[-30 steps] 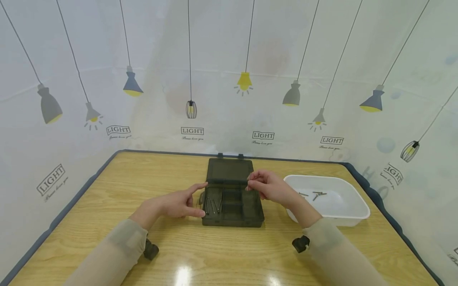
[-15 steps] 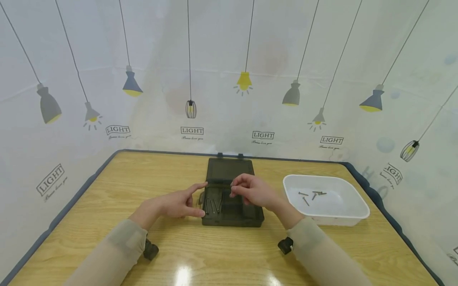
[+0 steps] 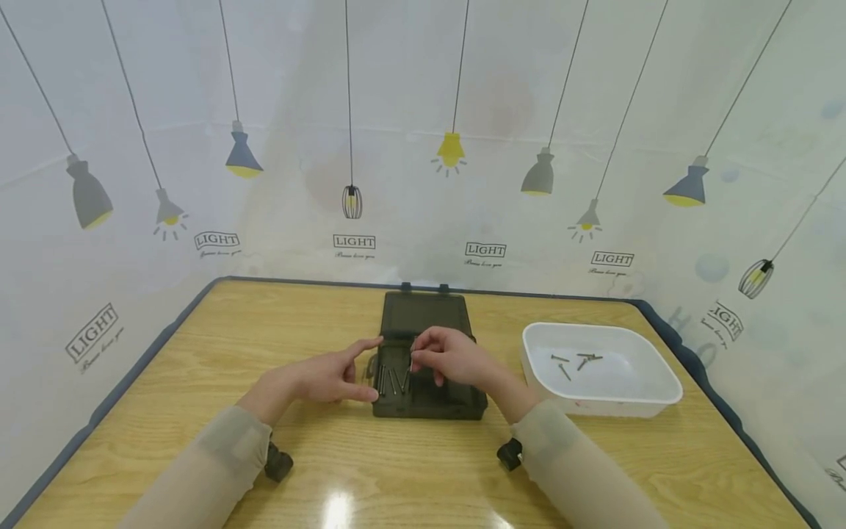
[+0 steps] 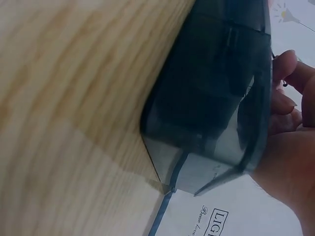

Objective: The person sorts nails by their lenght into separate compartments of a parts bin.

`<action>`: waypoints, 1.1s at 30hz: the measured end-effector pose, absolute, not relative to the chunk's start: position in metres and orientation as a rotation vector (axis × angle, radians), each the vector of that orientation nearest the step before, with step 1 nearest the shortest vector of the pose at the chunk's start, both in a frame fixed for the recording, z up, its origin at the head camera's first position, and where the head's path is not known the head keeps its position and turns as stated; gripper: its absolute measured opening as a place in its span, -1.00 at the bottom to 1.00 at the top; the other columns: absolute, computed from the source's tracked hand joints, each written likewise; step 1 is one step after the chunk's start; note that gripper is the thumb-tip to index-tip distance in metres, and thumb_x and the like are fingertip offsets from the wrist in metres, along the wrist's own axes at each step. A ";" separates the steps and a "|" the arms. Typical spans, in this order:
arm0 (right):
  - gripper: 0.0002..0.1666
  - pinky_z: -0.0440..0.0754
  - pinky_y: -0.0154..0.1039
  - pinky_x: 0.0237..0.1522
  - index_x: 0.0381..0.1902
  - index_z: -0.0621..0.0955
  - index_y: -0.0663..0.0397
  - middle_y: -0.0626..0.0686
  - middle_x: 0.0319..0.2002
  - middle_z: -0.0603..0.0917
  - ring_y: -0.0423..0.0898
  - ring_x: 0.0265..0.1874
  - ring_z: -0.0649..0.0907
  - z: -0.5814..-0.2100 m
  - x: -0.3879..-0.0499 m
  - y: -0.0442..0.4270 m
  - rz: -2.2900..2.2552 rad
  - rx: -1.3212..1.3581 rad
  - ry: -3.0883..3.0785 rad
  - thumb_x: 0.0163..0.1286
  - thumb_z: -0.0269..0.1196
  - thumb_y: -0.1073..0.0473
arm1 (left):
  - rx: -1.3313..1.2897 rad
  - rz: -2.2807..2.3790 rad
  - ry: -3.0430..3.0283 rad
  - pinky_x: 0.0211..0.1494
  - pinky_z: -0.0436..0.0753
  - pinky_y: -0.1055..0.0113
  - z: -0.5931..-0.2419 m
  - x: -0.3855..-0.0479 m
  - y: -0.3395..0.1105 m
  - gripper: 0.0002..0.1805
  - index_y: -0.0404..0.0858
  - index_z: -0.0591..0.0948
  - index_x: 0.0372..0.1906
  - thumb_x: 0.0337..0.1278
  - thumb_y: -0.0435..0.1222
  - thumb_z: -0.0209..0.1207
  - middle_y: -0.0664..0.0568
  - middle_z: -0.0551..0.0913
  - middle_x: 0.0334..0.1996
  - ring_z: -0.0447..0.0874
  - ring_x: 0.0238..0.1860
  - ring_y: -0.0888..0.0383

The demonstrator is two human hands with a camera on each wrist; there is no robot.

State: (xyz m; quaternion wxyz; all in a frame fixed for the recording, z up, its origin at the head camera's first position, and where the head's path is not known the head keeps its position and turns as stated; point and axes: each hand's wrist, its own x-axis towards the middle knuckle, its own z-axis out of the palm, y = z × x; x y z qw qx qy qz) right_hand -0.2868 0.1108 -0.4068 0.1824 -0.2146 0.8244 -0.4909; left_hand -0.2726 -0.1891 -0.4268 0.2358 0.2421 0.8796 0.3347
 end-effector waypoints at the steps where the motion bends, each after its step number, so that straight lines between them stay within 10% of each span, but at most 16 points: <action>1: -0.79 0.65 -0.25 -0.39 0.08 0.66 0.14 0.04 -0.19 0.86 -0.15 -0.59 0.59 -0.408 -0.288 0.110 -1.380 -0.606 2.335 0.72 0.24 0.12 | 0.662 0.919 2.411 -0.22 0.61 0.18 -0.427 -0.273 -0.189 0.15 0.17 -0.09 0.84 0.43 0.18 0.39 -0.03 0.67 -0.37 0.60 -0.42 0.11; 33: -0.74 0.68 -0.19 -0.35 0.15 0.68 0.14 0.05 -0.13 0.88 -0.12 -0.56 0.61 -0.408 -0.286 0.115 -1.331 -0.615 2.409 0.71 0.26 0.09 | 0.676 0.923 2.404 -0.21 0.64 0.18 -0.432 -0.276 -0.190 0.17 0.17 -0.11 0.84 0.42 0.21 0.38 -0.03 0.68 -0.36 0.64 -0.41 0.09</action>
